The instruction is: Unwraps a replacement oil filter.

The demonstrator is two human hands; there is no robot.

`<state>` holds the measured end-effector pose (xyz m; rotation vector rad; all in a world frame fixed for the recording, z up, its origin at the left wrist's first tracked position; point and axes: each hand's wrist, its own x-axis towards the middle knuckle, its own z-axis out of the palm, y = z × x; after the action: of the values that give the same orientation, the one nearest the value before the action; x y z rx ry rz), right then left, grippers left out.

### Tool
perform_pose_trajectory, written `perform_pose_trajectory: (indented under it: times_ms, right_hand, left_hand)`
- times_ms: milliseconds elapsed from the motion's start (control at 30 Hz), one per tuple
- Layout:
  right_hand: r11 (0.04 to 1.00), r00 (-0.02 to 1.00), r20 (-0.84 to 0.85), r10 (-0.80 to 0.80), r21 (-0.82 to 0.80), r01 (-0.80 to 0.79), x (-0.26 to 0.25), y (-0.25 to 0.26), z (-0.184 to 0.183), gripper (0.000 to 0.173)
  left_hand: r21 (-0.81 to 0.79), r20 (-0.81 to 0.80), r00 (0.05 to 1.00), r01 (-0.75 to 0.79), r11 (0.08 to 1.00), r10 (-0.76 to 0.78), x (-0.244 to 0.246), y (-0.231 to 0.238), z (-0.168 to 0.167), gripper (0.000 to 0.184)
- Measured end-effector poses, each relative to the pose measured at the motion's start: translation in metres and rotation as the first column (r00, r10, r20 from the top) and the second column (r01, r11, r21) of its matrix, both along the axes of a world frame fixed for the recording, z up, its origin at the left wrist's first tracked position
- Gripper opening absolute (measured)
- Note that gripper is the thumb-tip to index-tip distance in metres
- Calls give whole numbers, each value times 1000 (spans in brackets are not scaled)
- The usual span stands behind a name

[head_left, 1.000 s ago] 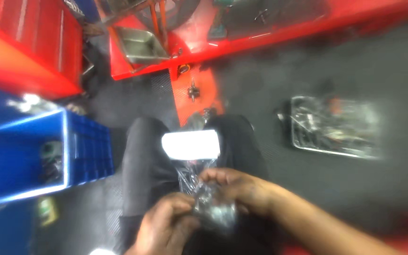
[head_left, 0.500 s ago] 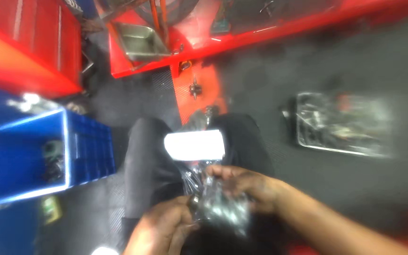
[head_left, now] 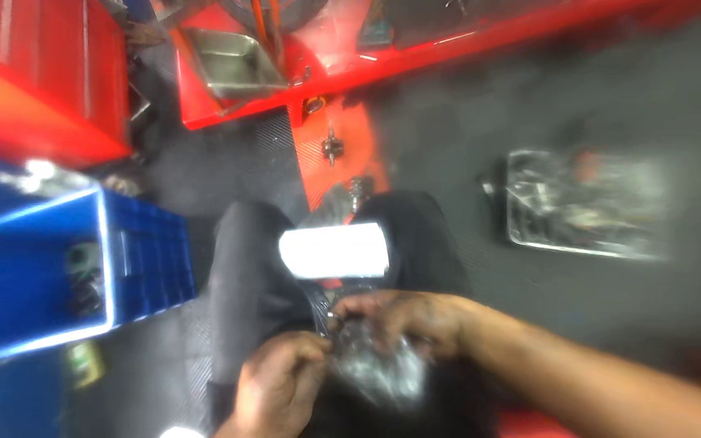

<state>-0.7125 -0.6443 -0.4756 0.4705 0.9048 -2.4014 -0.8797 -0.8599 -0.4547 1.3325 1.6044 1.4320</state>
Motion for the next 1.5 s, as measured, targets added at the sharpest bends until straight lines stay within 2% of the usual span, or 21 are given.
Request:
perform_pose_trajectory:
  times_ms: [67,133,200,267,333,400,433,533,633,733,800,867,900,967,1067,1133,1200,1267,1300,1367,1500]
  right_hand:
    - [999,1000,-1,-10,-46,10,0,2,-2,40]
    - [996,1000,-5,-27,-90,27,0,3,-3,39]
    - [991,999,-21,-42,-126,39,-1,3,-4,41]
    - [990,998,-38,-45,-133,40,-2,3,-4,43]
    - [991,997,-54,-47,-129,40,-3,3,-4,37]
    - [993,997,-42,-62,-105,57,-1,1,-4,21]
    - [991,997,-18,-78,-112,76,-2,1,-5,16]
    - [979,989,92,-114,-158,128,-6,4,4,11]
    - [974,997,48,-57,-217,66,-7,6,2,12]
    - [973,1000,-13,-6,-233,2,-10,7,0,21]
    - [988,998,69,-5,-154,16,-13,5,12,35]
    - [999,984,173,-39,42,32,-13,0,27,55]
    - [986,978,197,-70,161,39,-11,-2,35,56]
    - [900,970,163,-182,424,98,-2,-6,45,49]
    - [625,947,-160,-279,718,305,22,-18,41,54]
    - [404,926,-348,-147,834,377,32,-35,37,80]
    - [172,927,-374,-3,913,369,34,-53,33,94]
    - [-98,906,-423,15,901,422,32,-67,13,84]
    - [-187,895,-446,-14,880,436,29,-70,5,78]
    - [-247,887,-460,-48,865,436,24,-71,-3,76]
    - [-182,851,-517,-89,849,496,13,-72,-5,79]
  left_hand:
    - [-19,-7,1000,-16,1000,16,0,6,0,13]
    - [21,-232,972,-30,999,34,-2,9,3,24]
    - [121,-530,848,62,991,12,-8,9,10,28]
    - [183,-657,748,275,944,-90,-13,10,21,40]
    - [114,-766,618,400,909,-177,-6,22,27,54]
    - [-23,-839,493,393,919,-231,4,37,26,53]
    - [-56,-846,470,389,920,-250,6,45,26,46]
    - [-71,-854,476,293,953,-210,9,57,27,39]
    - [-117,-840,512,152,981,-180,13,54,27,41]
    - [-350,-658,681,101,931,-321,6,53,28,60]
    - [-491,-459,816,98,866,-353,-3,56,31,59]
    - [-581,-358,871,75,810,-337,-10,61,40,52]
    - [-624,-335,880,61,779,-336,-12,63,44,50]
    - [-719,-271,881,82,690,-388,-16,68,53,50]
    - [-860,-115,867,158,486,-485,-22,83,59,54]
    - [-882,-73,870,172,440,-487,-24,92,56,51]
    - [-882,-49,871,191,430,-488,-27,99,52,46]
    - [-882,2,860,242,404,-511,-31,106,51,44]
    - [-879,43,853,280,387,-520,-33,109,50,44]
    - [-862,152,857,359,359,-492,-37,113,47,49]
    - [-772,442,852,521,363,-282,-43,114,38,65]
